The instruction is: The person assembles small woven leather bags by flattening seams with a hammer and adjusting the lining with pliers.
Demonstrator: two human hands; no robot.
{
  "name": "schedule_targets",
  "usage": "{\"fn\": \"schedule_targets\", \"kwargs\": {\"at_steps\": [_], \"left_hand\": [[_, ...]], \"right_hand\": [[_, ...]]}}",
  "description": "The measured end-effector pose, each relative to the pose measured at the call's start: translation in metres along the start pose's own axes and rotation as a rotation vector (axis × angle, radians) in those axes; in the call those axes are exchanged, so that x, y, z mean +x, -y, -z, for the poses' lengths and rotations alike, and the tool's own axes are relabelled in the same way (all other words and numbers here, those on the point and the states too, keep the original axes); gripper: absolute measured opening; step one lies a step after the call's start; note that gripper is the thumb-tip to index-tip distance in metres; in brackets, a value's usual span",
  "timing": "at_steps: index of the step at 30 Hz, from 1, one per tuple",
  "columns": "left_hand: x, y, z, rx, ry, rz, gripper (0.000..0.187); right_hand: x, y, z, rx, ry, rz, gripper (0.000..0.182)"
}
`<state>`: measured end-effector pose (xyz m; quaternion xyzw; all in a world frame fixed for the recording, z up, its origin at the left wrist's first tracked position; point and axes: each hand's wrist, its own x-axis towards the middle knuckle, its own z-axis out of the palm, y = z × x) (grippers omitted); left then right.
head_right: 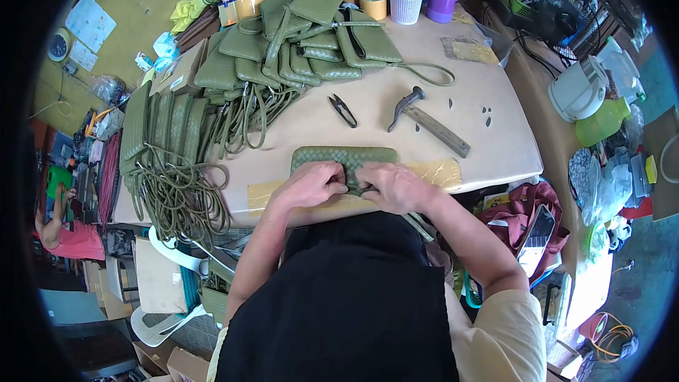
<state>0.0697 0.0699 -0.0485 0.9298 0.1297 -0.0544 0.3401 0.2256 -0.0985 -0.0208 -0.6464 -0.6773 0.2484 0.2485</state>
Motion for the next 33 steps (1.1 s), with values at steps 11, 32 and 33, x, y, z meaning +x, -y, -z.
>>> {"fn": "schedule_targets", "kwargs": {"at_steps": [11, 32, 33], "left_hand": [[0.006, -0.035, -0.026, -0.092, -0.293, -0.215, 0.015], [0.018, -0.033, -0.022, -0.066, -0.089, -0.020, 0.019], [0.018, -0.033, -0.025, -0.086, -0.125, -0.005, 0.019]], "right_hand": [[-0.027, -0.007, 0.029, 0.201, -0.248, -0.117, 0.017], [-0.038, -0.022, 0.038, -0.026, -0.294, -0.038, 0.019], [-0.034, -0.015, 0.029, 0.037, -0.317, 0.016, 0.017]]}}
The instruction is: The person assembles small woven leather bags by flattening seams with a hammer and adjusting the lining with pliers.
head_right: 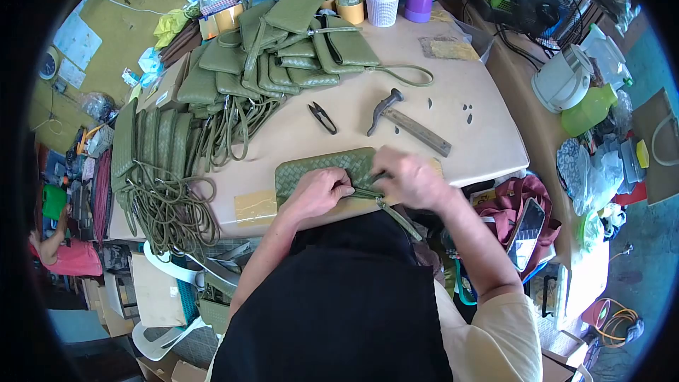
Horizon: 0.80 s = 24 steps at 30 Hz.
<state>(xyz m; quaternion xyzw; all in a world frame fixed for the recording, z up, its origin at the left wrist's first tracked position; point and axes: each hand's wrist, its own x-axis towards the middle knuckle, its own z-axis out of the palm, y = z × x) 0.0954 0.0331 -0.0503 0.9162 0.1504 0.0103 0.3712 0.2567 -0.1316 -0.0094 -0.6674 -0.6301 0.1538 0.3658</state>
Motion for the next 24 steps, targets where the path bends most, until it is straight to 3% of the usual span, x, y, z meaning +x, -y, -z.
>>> {"fn": "schedule_targets", "kwargs": {"at_steps": [4, 6, 11, 15, 16, 21, 24], "left_hand": [[-0.024, -0.005, 0.020, -0.106, -0.014, -0.033, 0.019], [-0.050, 0.014, 0.037, 0.020, -0.105, -0.021, 0.021], [-0.085, 0.061, 0.034, -0.080, -0.346, -0.170, 0.019], [-0.079, 0.063, 0.032, -0.072, -0.341, -0.132, 0.017], [-0.079, 0.064, 0.033, -0.076, -0.313, -0.117, 0.016], [-0.080, 0.072, 0.030, -0.147, -0.353, -0.166, 0.017], [-0.075, 0.068, 0.029, -0.228, -0.434, -0.186, 0.014]], "right_hand": [[-0.002, -0.006, -0.027, 0.030, 0.148, 0.013, 0.019], [-0.005, -0.022, -0.014, 0.061, 0.189, -0.041, 0.017], [0.013, -0.012, 0.005, -0.130, 0.081, -0.116, 0.015], [0.051, 0.028, -0.067, 0.087, 0.145, 0.161, 0.019], [0.053, 0.023, -0.083, -0.019, 0.252, 0.115, 0.019], [0.048, -0.011, -0.017, -0.222, 0.374, 0.008, 0.016], [0.060, -0.022, 0.008, -0.200, 0.225, 0.027, 0.017]]}}
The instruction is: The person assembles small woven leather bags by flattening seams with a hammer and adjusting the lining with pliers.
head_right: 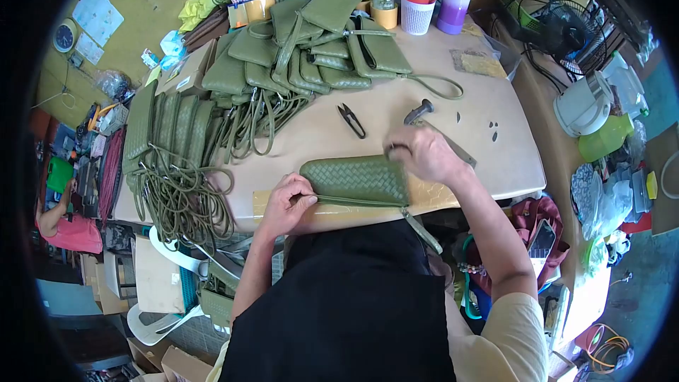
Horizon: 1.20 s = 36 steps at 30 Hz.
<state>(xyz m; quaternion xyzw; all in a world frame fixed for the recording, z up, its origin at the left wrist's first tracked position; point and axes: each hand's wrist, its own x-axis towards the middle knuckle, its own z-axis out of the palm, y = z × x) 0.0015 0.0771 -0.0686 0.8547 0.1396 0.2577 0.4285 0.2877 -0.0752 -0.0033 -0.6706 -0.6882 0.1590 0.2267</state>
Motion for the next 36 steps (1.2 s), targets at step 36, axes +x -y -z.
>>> {"fn": "schedule_targets", "kwargs": {"at_steps": [36], "left_hand": [[0.031, -0.109, 0.048, 0.526, -0.568, -0.107, 0.033]], "right_hand": [[-0.001, 0.095, 0.025, 0.160, -0.502, -0.002, 0.012]]}}
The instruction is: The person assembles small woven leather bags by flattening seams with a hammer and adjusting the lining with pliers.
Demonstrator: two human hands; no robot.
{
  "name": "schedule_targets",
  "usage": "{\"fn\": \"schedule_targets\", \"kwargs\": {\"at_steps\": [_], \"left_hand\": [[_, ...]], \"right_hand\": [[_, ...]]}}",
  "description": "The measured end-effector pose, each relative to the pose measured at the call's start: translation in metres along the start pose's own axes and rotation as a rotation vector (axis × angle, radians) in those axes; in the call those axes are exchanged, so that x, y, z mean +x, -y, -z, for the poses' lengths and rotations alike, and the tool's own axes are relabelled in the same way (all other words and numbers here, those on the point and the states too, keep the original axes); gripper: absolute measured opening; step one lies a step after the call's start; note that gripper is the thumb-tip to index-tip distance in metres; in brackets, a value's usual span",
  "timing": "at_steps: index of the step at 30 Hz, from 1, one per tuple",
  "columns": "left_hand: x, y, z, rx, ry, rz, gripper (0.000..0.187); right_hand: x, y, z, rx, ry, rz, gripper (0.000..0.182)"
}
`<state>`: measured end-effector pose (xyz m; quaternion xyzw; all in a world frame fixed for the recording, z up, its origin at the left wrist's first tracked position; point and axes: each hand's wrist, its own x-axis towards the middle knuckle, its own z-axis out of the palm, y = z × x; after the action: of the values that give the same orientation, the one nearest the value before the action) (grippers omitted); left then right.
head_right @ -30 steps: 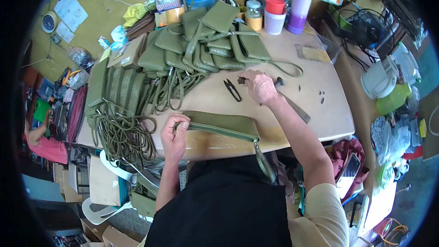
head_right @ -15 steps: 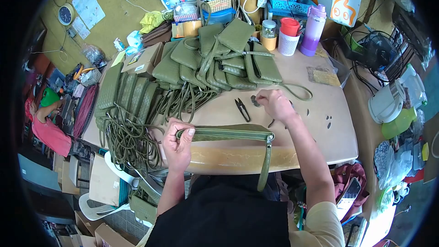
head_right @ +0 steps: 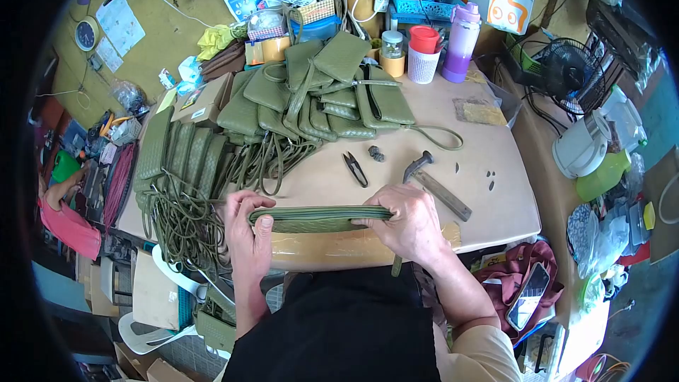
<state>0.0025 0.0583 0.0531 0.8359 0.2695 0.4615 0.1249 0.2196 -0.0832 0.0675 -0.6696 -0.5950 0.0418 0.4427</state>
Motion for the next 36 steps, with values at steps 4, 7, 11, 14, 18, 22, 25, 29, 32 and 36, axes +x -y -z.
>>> {"fn": "schedule_targets", "kwargs": {"at_steps": [4, 7, 11, 14, 18, 22, 25, 29, 32, 36], "left_hand": [[-0.012, 0.000, 0.001, -0.246, 0.146, 0.338, 0.033], [-0.020, 0.004, -0.001, -0.477, 0.227, 0.538, 0.029], [-0.017, -0.004, -0.003, -0.607, 0.257, 0.588, 0.019], [-0.020, 0.002, -0.008, -0.728, 0.241, 0.496, 0.020], [-0.021, 0.001, -0.010, -0.764, 0.211, 0.548, 0.020], [-0.021, 0.004, -0.005, -0.822, 0.277, 0.632, 0.020], [-0.019, 0.010, -0.004, -0.749, 0.259, 0.449, 0.020], [-0.040, 0.029, -0.004, -0.468, 0.508, 0.326, 0.019], [-0.075, 0.032, -0.021, -0.026, 0.620, 0.299, 0.020], [-0.074, 0.023, -0.067, 0.186, 0.551, 0.047, 0.045]], "right_hand": [[-0.001, -0.001, -0.004, 0.006, -0.020, 0.000, 0.015], [-0.003, -0.010, -0.005, -0.022, -0.083, -0.049, 0.019], [-0.006, -0.012, -0.006, 0.009, -0.039, -0.120, 0.019], [-0.007, -0.011, -0.008, 0.048, -0.021, -0.150, 0.019], [-0.006, -0.009, -0.006, 0.009, 0.018, -0.148, 0.018], [-0.004, -0.001, -0.005, 0.046, 0.052, -0.233, 0.016], [-0.006, -0.006, -0.004, 0.008, 0.091, -0.228, 0.012], [-0.031, -0.025, -0.004, -0.306, 0.188, 0.266, 0.032], [-0.058, -0.054, -0.029, -0.214, 0.613, 0.071, 0.067], [-0.053, -0.042, -0.092, -0.398, 0.350, 0.081, 0.080]]}}
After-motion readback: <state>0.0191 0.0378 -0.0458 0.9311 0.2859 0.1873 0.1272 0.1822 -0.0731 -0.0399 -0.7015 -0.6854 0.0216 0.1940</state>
